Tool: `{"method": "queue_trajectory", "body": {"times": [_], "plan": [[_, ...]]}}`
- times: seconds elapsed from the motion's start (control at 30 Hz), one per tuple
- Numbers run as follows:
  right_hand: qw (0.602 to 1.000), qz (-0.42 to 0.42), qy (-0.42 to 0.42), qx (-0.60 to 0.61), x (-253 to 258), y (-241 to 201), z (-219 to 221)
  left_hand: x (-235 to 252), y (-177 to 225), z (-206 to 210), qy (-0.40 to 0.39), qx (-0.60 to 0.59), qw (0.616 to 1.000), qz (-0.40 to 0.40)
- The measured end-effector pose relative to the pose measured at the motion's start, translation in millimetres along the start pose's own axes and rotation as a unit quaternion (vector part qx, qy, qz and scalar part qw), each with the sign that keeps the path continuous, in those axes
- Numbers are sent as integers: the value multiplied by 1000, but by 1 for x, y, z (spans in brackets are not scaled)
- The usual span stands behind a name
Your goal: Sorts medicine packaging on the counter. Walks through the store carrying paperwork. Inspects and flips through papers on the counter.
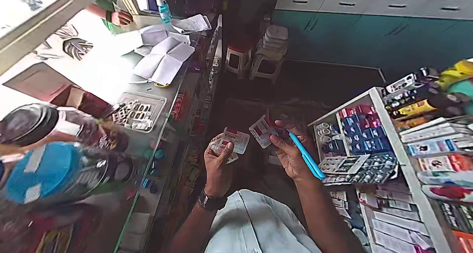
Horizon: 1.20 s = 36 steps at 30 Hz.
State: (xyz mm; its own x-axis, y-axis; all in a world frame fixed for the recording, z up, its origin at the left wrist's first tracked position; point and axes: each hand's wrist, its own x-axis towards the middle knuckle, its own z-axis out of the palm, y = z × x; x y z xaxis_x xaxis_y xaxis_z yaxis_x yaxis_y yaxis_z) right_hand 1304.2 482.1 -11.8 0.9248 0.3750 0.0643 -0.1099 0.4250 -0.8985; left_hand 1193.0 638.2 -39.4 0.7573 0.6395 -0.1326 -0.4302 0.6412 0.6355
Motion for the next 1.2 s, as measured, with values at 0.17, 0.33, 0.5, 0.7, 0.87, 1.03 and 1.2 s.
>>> {"method": "queue_trajectory", "body": {"times": [0.17, 0.33, 0.5, 0.7, 0.87, 1.03, 1.2], "plan": [[996, -23, -75, -50, 133, 29, -17, 116, -51, 33, -16, -7, 1000, -1], [968, -81, -192, -139, 295, 56, -49, 241, -108, 85, -26, 40, 998, 45], [969, -72, -199, -129, 436, 27, -95, 355, -156, 157, -81, 35, 996, 32], [991, 38, -123, -35, 563, 26, -125, 492, -209, 208, -101, 82, 992, 3], [973, -93, -46, -205, 645, 70, -166, 615, -285, 251, -110, 160, 974, -113], [871, -143, 73, -464, 740, 86, -229, 734, -373, 327, -176, 200, 936, -230], [898, -141, 231, -347, 791, 19, -338, 807, -467, 416, -299, 321, 838, -325]]}}
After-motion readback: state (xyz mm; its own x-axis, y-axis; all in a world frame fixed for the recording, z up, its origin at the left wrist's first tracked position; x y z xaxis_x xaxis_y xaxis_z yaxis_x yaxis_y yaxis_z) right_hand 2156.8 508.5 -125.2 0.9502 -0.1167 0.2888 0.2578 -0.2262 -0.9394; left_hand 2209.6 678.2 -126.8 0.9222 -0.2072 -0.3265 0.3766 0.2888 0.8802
